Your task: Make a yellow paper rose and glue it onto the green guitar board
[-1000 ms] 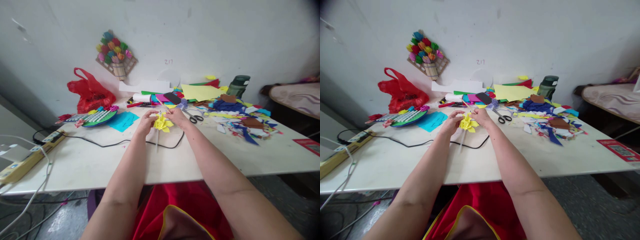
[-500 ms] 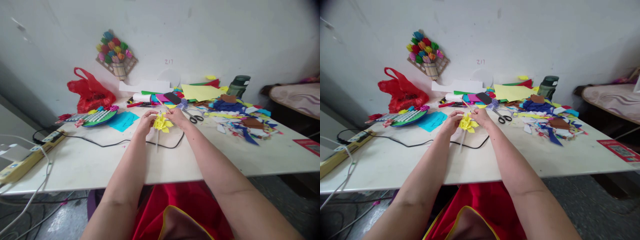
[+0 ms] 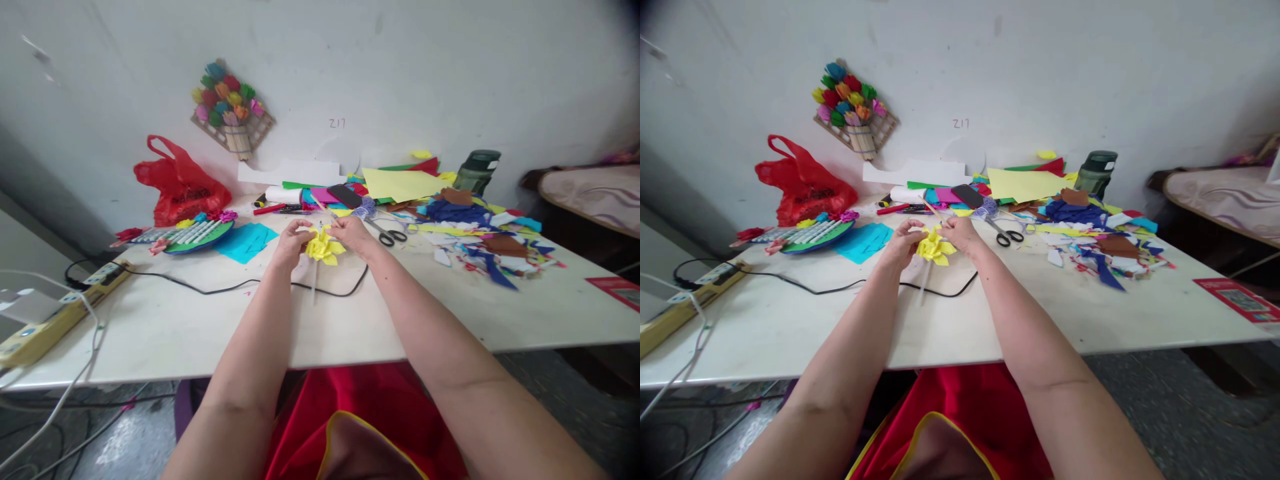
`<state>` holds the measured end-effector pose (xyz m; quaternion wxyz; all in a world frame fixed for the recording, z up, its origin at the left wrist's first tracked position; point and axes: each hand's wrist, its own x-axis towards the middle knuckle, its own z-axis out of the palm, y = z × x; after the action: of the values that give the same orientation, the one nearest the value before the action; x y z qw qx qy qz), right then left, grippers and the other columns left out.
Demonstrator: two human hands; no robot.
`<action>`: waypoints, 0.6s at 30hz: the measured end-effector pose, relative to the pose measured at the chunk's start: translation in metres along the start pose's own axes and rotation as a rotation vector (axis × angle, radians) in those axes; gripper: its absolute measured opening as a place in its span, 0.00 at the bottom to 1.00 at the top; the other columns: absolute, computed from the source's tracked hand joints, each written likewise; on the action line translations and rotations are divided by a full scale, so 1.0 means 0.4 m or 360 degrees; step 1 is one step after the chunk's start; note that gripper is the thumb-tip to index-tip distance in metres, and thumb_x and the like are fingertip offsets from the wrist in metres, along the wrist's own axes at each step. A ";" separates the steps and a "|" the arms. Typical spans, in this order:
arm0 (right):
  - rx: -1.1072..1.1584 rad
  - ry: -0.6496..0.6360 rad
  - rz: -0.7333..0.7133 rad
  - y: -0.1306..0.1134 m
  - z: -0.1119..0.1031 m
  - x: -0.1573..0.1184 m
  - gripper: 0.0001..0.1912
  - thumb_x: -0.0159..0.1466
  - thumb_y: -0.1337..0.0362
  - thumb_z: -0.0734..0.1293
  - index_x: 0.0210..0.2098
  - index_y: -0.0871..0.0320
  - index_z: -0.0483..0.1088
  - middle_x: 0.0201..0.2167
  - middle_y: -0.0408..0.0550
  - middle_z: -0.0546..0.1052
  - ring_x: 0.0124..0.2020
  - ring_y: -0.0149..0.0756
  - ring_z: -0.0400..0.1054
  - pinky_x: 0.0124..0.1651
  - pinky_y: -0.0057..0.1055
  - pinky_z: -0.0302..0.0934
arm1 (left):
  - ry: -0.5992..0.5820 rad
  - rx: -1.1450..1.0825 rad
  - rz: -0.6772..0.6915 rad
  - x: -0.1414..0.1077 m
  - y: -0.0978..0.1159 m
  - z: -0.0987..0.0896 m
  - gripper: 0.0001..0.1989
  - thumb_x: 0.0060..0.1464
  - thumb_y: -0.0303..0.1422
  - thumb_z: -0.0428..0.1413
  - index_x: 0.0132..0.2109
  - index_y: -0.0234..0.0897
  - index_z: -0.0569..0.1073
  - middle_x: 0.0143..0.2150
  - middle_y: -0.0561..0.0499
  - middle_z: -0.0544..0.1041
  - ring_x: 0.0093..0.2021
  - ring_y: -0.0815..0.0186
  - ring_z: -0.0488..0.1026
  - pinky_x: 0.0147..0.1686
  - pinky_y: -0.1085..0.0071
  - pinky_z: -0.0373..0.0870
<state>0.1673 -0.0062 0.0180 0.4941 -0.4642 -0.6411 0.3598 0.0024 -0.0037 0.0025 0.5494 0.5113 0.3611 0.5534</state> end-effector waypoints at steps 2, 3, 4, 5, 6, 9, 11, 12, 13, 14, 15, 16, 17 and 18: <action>-0.0006 0.0016 0.0005 -0.002 0.000 0.000 0.15 0.44 0.58 0.66 0.16 0.57 0.54 0.16 0.35 0.53 0.21 0.24 0.46 0.26 0.27 0.42 | -0.0024 -0.0015 0.0000 -0.001 0.002 -0.002 0.18 0.33 0.30 0.62 0.35 0.39 0.66 0.20 0.60 0.68 0.18 0.74 0.63 0.18 0.78 0.54; -0.0010 0.0026 0.0013 -0.002 0.000 0.000 0.15 0.43 0.58 0.66 0.16 0.57 0.54 0.16 0.35 0.53 0.21 0.24 0.46 0.26 0.27 0.41 | -0.0032 -0.0018 0.0000 -0.002 0.003 -0.003 0.18 0.33 0.30 0.62 0.35 0.39 0.66 0.21 0.59 0.69 0.19 0.74 0.64 0.19 0.78 0.56; -0.0015 0.0031 0.0024 -0.003 0.000 0.000 0.15 0.43 0.58 0.66 0.16 0.57 0.54 0.16 0.35 0.53 0.21 0.24 0.46 0.26 0.27 0.41 | -0.0038 -0.0020 -0.0003 -0.002 0.003 -0.005 0.19 0.33 0.29 0.62 0.36 0.39 0.66 0.22 0.59 0.70 0.20 0.74 0.65 0.20 0.78 0.57; -0.0022 0.0035 0.0037 -0.003 0.000 0.000 0.14 0.43 0.59 0.66 0.16 0.57 0.55 0.16 0.35 0.53 0.21 0.23 0.46 0.26 0.27 0.41 | -0.0041 -0.0023 -0.0010 -0.001 0.004 -0.006 0.19 0.33 0.29 0.61 0.37 0.39 0.67 0.22 0.59 0.70 0.21 0.73 0.66 0.20 0.78 0.59; -0.0029 0.0037 0.0048 -0.003 0.000 0.000 0.14 0.43 0.59 0.66 0.16 0.57 0.55 0.16 0.35 0.53 0.21 0.24 0.46 0.26 0.27 0.41 | -0.0040 -0.0028 -0.0023 -0.001 0.004 -0.006 0.19 0.33 0.29 0.61 0.38 0.39 0.67 0.23 0.59 0.70 0.22 0.73 0.67 0.21 0.77 0.60; -0.0035 0.0034 0.0058 -0.004 0.000 -0.001 0.13 0.44 0.59 0.66 0.16 0.57 0.55 0.16 0.35 0.54 0.21 0.24 0.46 0.26 0.27 0.41 | -0.0033 -0.0051 -0.0058 0.001 0.003 -0.006 0.21 0.34 0.29 0.60 0.41 0.39 0.68 0.25 0.57 0.71 0.24 0.72 0.69 0.23 0.77 0.61; -0.0030 0.0032 0.0061 -0.004 0.001 -0.001 0.13 0.44 0.59 0.66 0.16 0.57 0.55 0.16 0.35 0.54 0.21 0.24 0.47 0.26 0.27 0.42 | -0.0052 -0.0056 -0.0065 0.001 0.003 -0.004 0.22 0.34 0.31 0.61 0.42 0.38 0.69 0.27 0.56 0.73 0.25 0.72 0.70 0.23 0.77 0.62; -0.0030 0.0029 0.0063 -0.004 0.002 -0.001 0.13 0.44 0.59 0.66 0.16 0.57 0.56 0.16 0.35 0.55 0.21 0.24 0.47 0.26 0.27 0.42 | -0.0068 -0.0057 -0.0070 0.001 0.003 -0.003 0.23 0.34 0.31 0.62 0.42 0.38 0.69 0.28 0.55 0.73 0.26 0.71 0.70 0.24 0.77 0.62; -0.0030 0.0028 0.0067 -0.004 0.002 -0.001 0.13 0.44 0.60 0.66 0.16 0.57 0.56 0.16 0.35 0.55 0.21 0.24 0.47 0.26 0.27 0.43 | -0.0085 -0.0058 -0.0080 0.001 0.003 -0.002 0.22 0.34 0.32 0.63 0.41 0.37 0.69 0.28 0.55 0.73 0.26 0.71 0.70 0.25 0.76 0.62; -0.0031 0.0027 0.0070 -0.004 0.003 0.000 0.13 0.44 0.59 0.66 0.17 0.57 0.56 0.16 0.35 0.55 0.21 0.24 0.47 0.26 0.27 0.43 | -0.0103 -0.0058 -0.0092 0.001 0.002 -0.002 0.22 0.33 0.32 0.63 0.40 0.37 0.70 0.28 0.55 0.73 0.26 0.71 0.70 0.25 0.76 0.63; -0.0034 0.0029 0.0074 -0.003 0.003 0.000 0.13 0.44 0.59 0.66 0.17 0.57 0.57 0.16 0.35 0.55 0.21 0.24 0.47 0.25 0.27 0.43 | -0.0122 -0.0056 -0.0107 0.001 0.001 -0.002 0.21 0.33 0.33 0.64 0.39 0.36 0.70 0.28 0.55 0.73 0.25 0.71 0.70 0.25 0.76 0.63; -0.0040 0.0028 0.0077 -0.003 0.003 0.001 0.12 0.44 0.59 0.66 0.17 0.57 0.57 0.16 0.35 0.55 0.21 0.24 0.47 0.25 0.27 0.43 | -0.0140 -0.0053 -0.0121 0.001 -0.001 -0.002 0.20 0.33 0.33 0.64 0.37 0.36 0.70 0.27 0.55 0.73 0.25 0.71 0.70 0.25 0.76 0.63; -0.0047 0.0030 0.0080 -0.002 0.003 0.001 0.12 0.44 0.59 0.66 0.17 0.57 0.57 0.16 0.35 0.55 0.21 0.24 0.47 0.25 0.27 0.43 | -0.0155 -0.0048 -0.0131 0.001 -0.002 -0.003 0.19 0.33 0.33 0.64 0.36 0.35 0.70 0.27 0.55 0.73 0.25 0.72 0.70 0.25 0.76 0.63; -0.0053 0.0030 0.0082 -0.002 0.003 0.002 0.12 0.44 0.59 0.66 0.17 0.57 0.57 0.15 0.35 0.55 0.21 0.25 0.48 0.25 0.27 0.43 | -0.0169 -0.0038 -0.0136 0.002 -0.002 -0.004 0.18 0.33 0.33 0.64 0.34 0.35 0.70 0.26 0.55 0.73 0.24 0.72 0.69 0.25 0.76 0.62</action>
<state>0.1658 -0.0058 0.0186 0.4827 -0.4922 -0.6301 0.3574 0.0012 -0.0027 0.0014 0.5970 0.5175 0.3462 0.5059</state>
